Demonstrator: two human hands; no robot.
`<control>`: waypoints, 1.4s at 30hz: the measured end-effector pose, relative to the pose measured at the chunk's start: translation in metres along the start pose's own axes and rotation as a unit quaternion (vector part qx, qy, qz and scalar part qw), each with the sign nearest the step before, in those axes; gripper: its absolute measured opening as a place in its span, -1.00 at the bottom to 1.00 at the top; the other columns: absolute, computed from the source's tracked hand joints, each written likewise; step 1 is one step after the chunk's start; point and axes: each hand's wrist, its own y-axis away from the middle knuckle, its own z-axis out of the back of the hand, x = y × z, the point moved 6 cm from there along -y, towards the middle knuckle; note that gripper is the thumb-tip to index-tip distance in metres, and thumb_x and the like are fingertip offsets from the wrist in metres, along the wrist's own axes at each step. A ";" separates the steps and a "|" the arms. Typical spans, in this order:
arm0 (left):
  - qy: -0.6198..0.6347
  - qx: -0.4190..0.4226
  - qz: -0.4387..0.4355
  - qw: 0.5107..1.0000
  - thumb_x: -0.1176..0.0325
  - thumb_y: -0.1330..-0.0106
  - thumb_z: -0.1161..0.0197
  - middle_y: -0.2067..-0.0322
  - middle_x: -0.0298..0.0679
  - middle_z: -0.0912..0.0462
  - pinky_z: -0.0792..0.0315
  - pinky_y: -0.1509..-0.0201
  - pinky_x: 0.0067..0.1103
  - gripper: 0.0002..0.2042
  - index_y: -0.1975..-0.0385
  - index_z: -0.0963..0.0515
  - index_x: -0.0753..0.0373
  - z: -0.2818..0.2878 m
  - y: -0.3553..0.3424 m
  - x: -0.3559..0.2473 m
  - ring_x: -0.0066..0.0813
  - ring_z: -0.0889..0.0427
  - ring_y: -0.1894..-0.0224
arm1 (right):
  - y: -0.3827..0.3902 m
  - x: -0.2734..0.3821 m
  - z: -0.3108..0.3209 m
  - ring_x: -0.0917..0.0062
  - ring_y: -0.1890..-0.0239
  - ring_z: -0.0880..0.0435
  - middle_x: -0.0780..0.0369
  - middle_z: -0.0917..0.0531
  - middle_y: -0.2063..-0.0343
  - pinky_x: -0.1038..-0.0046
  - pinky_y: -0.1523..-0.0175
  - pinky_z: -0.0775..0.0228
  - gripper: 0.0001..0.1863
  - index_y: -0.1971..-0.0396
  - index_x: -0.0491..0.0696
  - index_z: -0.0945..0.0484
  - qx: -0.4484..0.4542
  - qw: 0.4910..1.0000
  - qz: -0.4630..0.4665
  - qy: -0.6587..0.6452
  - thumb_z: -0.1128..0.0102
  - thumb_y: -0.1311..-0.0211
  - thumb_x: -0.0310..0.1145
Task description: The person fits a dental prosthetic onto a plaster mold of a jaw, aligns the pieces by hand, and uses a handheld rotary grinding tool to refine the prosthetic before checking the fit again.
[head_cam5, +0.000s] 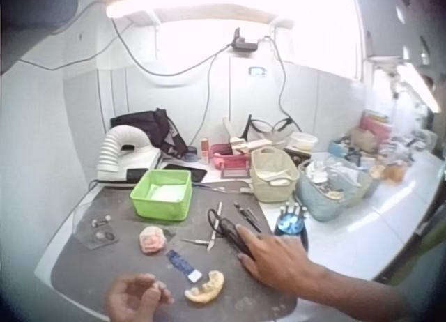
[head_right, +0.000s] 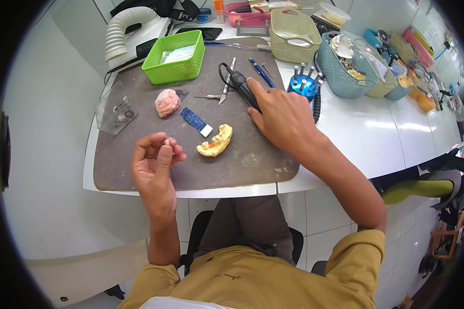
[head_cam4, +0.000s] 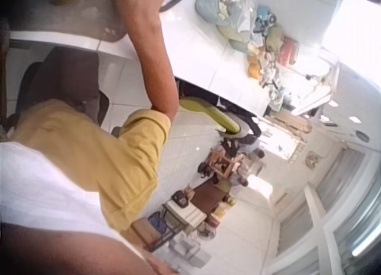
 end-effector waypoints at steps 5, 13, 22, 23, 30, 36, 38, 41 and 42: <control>-0.030 0.001 0.006 1.000 0.55 -0.32 -0.29 0.27 -0.22 -0.63 -0.60 0.18 -0.59 -0.73 0.01 -0.49 0.34 -0.005 0.000 -0.001 -0.57 -0.61 0.22 | 0.008 0.004 0.013 0.28 0.36 -0.71 0.12 -0.64 0.38 0.27 0.28 -0.54 -0.45 -0.21 0.00 -0.42 -0.018 1.000 0.017 0.007 -0.27 -0.26 -0.14; -0.053 0.000 0.004 0.999 0.56 -0.28 -0.35 0.32 -0.22 -0.64 -0.57 0.15 -0.62 -0.71 0.03 -0.49 0.35 -0.004 0.003 0.000 -0.57 -0.62 0.29 | 0.016 0.047 0.031 0.35 0.41 -0.69 0.18 -0.65 0.37 0.38 0.32 -0.54 -0.75 0.10 -0.07 -0.65 -0.013 0.929 0.175 -0.325 -0.30 -0.22 -0.43; -0.080 0.009 -0.010 0.997 0.60 -0.27 -0.34 0.27 -0.22 -0.64 -0.56 0.09 -0.63 -0.76 0.11 -0.49 0.36 -0.004 0.004 0.003 -0.57 -0.66 0.20 | 0.006 0.079 0.019 0.55 0.36 -0.73 0.21 -0.71 0.36 0.54 0.27 -0.54 -0.84 0.18 -0.13 -0.68 0.062 0.854 0.211 -0.472 -0.31 -0.25 -0.49; -0.083 0.008 -0.008 0.996 0.60 -0.27 -0.34 0.27 -0.22 -0.64 -0.56 0.08 -0.63 -0.76 0.11 -0.49 0.36 -0.004 0.004 0.003 -0.58 -0.66 0.21 | 0.005 0.078 0.016 0.56 0.39 -0.70 0.20 -0.70 0.39 0.53 0.28 -0.54 -0.85 0.20 -0.14 -0.68 0.081 0.845 0.187 -0.494 -0.31 -0.24 -0.48; -0.114 0.011 0.000 0.993 0.59 -0.29 -0.33 0.31 -0.22 -0.68 -0.53 0.08 -0.67 -0.76 0.08 -0.50 0.37 -0.012 0.006 0.000 -0.60 -0.66 0.24 | 0.005 0.070 0.007 0.65 0.44 -0.63 0.22 -0.68 0.46 0.55 0.32 -0.51 -0.85 0.23 -0.15 -0.68 0.066 0.832 0.163 -0.527 -0.32 -0.22 -0.46; -0.229 0.012 -0.043 0.972 0.51 -0.23 -0.39 0.24 -0.25 -0.68 -0.51 0.07 -0.58 -0.69 0.03 -0.55 0.31 -0.020 0.005 -0.004 -0.52 -0.62 0.13 | 0.003 0.056 0.004 0.71 0.38 -0.66 0.25 -0.70 0.42 0.59 0.27 -0.54 -0.84 0.21 -0.18 -0.66 0.056 0.811 0.122 -0.569 -0.28 -0.23 -0.48; -0.351 0.037 -0.099 0.931 0.48 -0.17 -0.43 0.23 -0.26 -0.66 -0.48 0.04 -0.51 -0.66 0.05 -0.57 0.28 -0.027 0.006 -0.008 -0.45 -0.60 0.11 | 0.001 0.047 0.001 0.75 0.32 -0.67 0.26 -0.71 0.38 0.63 0.21 -0.54 -0.82 0.21 -0.23 -0.64 0.080 0.772 0.063 -0.627 -0.25 -0.24 -0.47; -0.481 0.092 -0.139 0.860 0.44 -0.07 -0.49 0.21 -0.26 -0.63 -0.43 0.00 -0.42 -0.63 0.10 -0.59 0.26 -0.036 0.009 -0.009 -0.31 -0.55 0.13 | -0.004 0.039 -0.002 0.74 0.34 -0.66 0.26 -0.72 0.39 0.64 0.19 -0.53 -0.82 0.21 -0.23 -0.64 0.099 0.768 0.061 -0.630 -0.26 -0.25 -0.46; -0.493 0.102 -0.136 0.854 0.44 -0.05 -0.49 0.22 -0.25 -0.63 -0.41 0.00 -0.41 -0.62 0.10 -0.60 0.26 -0.036 0.009 -0.006 -0.27 -0.54 0.16 | -0.005 0.038 -0.002 0.75 0.35 -0.66 0.27 -0.72 0.41 0.65 0.19 -0.51 -0.81 0.19 -0.21 -0.65 0.111 0.777 0.053 -0.617 -0.28 -0.24 -0.45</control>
